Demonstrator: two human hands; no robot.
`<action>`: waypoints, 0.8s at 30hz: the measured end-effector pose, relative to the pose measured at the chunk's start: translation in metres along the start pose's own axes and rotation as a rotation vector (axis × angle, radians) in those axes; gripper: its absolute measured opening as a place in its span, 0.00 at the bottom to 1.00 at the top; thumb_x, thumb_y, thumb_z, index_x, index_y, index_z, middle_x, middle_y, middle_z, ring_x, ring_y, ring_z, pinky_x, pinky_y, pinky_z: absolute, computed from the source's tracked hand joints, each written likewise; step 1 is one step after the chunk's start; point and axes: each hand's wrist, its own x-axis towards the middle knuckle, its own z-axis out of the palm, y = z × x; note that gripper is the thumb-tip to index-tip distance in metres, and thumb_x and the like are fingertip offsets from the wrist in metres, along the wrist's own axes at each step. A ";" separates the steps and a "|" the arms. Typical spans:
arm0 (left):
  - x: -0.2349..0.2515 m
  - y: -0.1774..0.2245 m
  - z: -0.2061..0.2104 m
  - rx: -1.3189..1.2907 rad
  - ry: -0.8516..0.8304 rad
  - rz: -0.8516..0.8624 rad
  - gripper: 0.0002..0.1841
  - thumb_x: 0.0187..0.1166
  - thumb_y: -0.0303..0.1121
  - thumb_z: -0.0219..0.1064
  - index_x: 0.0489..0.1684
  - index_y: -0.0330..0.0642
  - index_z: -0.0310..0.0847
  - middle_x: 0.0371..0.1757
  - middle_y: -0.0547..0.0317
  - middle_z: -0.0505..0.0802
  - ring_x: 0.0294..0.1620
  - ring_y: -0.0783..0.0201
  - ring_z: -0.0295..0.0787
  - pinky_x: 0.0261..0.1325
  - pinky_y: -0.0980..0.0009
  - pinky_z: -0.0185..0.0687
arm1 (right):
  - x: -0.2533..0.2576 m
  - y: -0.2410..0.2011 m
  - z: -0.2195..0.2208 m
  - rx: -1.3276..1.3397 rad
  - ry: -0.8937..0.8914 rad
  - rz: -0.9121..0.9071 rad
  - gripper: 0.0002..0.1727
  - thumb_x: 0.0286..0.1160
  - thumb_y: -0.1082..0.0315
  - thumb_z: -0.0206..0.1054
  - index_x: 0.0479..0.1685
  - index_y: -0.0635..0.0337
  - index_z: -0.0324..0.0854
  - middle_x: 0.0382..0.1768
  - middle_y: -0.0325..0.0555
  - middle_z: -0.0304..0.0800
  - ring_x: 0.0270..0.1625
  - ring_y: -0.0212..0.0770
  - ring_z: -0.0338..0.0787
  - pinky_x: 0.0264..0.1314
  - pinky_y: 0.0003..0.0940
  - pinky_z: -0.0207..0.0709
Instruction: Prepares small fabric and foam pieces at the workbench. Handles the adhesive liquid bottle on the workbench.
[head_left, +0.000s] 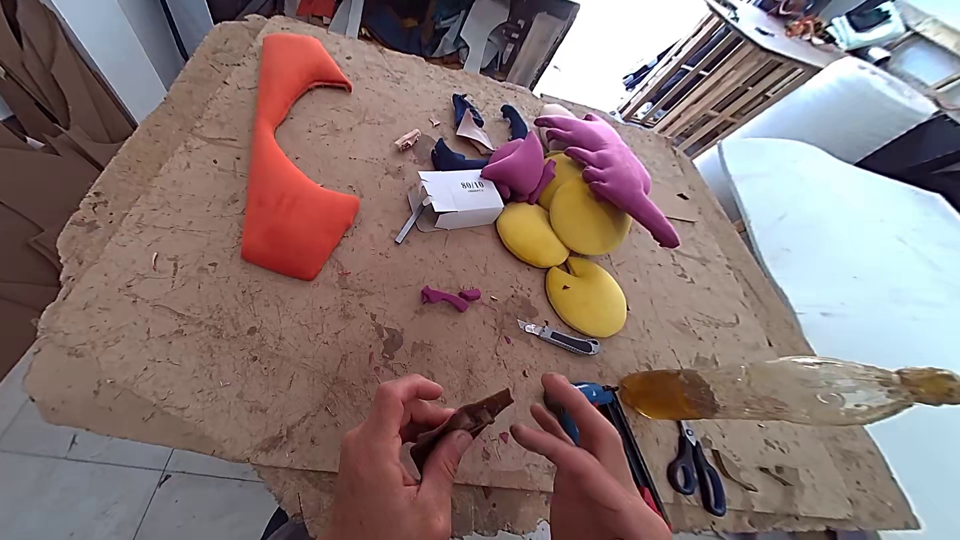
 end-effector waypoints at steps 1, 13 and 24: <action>-0.001 0.000 0.000 -0.009 -0.014 -0.007 0.19 0.77 0.33 0.75 0.60 0.40 0.75 0.40 0.65 0.95 0.41 0.70 0.95 0.46 0.72 0.96 | 0.002 -0.001 -0.001 -0.022 0.002 -0.020 0.37 0.84 0.30 0.41 0.66 0.39 0.89 0.90 0.46 0.61 0.94 0.55 0.51 0.92 0.54 0.54; 0.005 0.003 -0.008 -0.145 -0.152 -0.128 0.18 0.77 0.32 0.74 0.62 0.45 0.76 0.46 0.64 0.96 0.45 0.66 0.96 0.49 0.67 0.97 | 0.026 0.001 -0.051 -0.737 -0.225 -0.583 0.32 0.89 0.39 0.35 0.62 0.39 0.86 0.85 0.35 0.71 0.93 0.51 0.57 0.92 0.53 0.57; 0.004 0.006 -0.001 -0.334 -0.178 -0.154 0.18 0.76 0.26 0.73 0.60 0.38 0.73 0.46 0.55 0.95 0.47 0.61 0.96 0.52 0.64 0.96 | 0.010 0.012 -0.043 -0.595 -0.162 -0.445 0.36 0.88 0.36 0.32 0.64 0.36 0.87 0.84 0.39 0.71 0.92 0.53 0.59 0.89 0.52 0.62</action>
